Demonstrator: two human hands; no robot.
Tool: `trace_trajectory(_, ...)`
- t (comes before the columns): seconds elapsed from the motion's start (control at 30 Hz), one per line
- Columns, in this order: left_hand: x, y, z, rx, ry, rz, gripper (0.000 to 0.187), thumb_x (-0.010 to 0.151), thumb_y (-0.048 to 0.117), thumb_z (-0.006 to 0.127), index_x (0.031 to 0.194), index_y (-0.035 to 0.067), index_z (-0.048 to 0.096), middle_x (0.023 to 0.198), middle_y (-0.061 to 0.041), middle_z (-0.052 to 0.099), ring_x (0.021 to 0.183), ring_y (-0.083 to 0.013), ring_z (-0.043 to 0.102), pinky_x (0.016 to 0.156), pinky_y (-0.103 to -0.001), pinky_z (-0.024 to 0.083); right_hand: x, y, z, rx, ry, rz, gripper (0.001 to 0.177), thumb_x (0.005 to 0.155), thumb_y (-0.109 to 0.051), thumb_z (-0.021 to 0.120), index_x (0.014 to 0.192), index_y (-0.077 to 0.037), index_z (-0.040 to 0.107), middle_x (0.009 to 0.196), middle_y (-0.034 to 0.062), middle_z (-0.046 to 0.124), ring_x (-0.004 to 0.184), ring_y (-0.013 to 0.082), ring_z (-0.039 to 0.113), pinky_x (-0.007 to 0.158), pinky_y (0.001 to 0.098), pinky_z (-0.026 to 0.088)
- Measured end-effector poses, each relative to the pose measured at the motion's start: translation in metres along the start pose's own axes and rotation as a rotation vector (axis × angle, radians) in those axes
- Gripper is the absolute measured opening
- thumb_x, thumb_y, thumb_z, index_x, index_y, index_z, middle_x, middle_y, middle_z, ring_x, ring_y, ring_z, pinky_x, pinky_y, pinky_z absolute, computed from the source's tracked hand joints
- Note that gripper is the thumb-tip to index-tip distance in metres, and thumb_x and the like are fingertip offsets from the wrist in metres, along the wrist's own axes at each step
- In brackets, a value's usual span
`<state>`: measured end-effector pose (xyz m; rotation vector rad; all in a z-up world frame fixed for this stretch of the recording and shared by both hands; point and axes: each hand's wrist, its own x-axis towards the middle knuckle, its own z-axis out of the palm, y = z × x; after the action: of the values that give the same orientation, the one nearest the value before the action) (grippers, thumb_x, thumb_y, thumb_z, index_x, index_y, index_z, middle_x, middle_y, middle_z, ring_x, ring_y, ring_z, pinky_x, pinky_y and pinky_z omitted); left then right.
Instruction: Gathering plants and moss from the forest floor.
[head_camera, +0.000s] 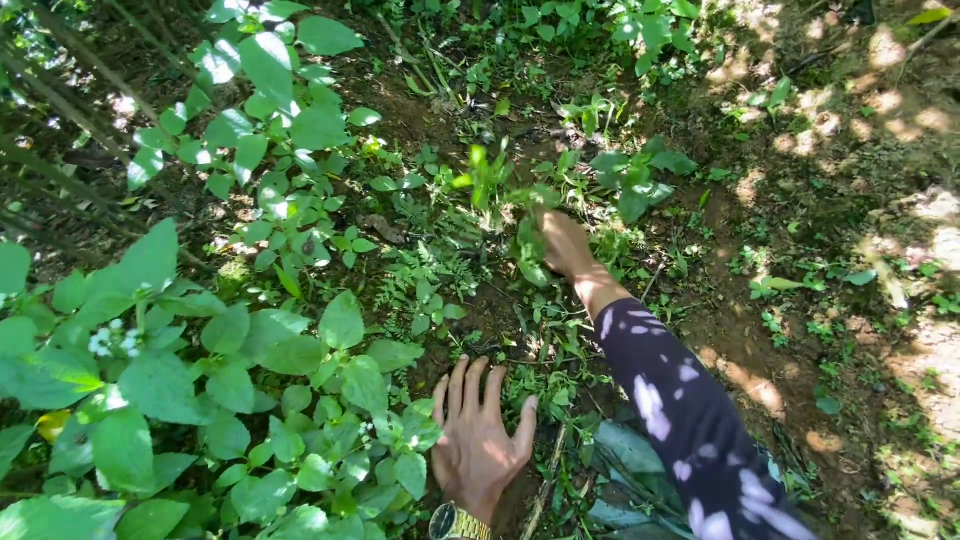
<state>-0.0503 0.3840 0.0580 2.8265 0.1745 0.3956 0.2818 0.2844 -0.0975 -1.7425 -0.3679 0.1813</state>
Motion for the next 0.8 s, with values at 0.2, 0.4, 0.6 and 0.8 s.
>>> trace_trajectory(0.2,-0.001,-0.001,0.004,0.015,-0.004,0.001,0.058,0.092,0.053,0.053,0.123,0.006,0.065,0.135,-0.018,0.057,0.135,-0.0354,0.044,0.113,-0.053,0.028,-0.028,-0.098,-0.031,-0.988,-0.181,0.364,0.039,0.124,-0.032,0.027,0.144,-0.014,0.055,0.095,0.0113,0.071,0.064,0.0162,0.060,0.047,0.0320,0.040)
trace_trajectory(0.4,-0.002,-0.003,0.004,0.009,-0.010,0.034,0.059,0.092,0.054,0.053,0.122,0.005,0.065,0.135,-0.017,0.058,0.135,-0.0352,0.045,0.113,-0.053,0.027,0.011,-0.016,-0.075,-1.731,-0.036,0.227,0.045,0.091,-0.022,0.067,0.134,-0.014,0.058,0.119,0.0222,0.063,0.057,0.0137,0.054,0.045,0.0304,0.044)
trace_trajectory(0.6,-0.004,-0.004,0.008,0.035,-0.064,-0.014,0.061,0.091,0.057,0.050,0.121,0.007,0.065,0.136,-0.016,0.057,0.136,-0.0342,0.043,0.114,-0.054,0.026,-0.047,0.000,-0.096,-1.474,-0.082,0.223,0.028,0.106,-0.026,0.057,0.093,-0.008,0.074,0.081,0.0073,0.072,0.064,0.0168,0.067,0.064,0.0420,0.055)
trace_trajectory(0.8,-0.001,-0.010,0.021,0.078,-0.096,-0.008,0.067,0.091,0.063,0.049,0.123,0.007,0.065,0.140,-0.018,0.054,0.136,-0.0345,0.042,0.111,-0.055,0.024,-0.147,-0.080,-0.051,-1.226,-0.236,0.405,0.035,0.110,-0.026,0.041,0.137,-0.009,0.054,0.094,0.0145,0.075,0.069,0.0190,0.072,0.057,0.0363,0.060)
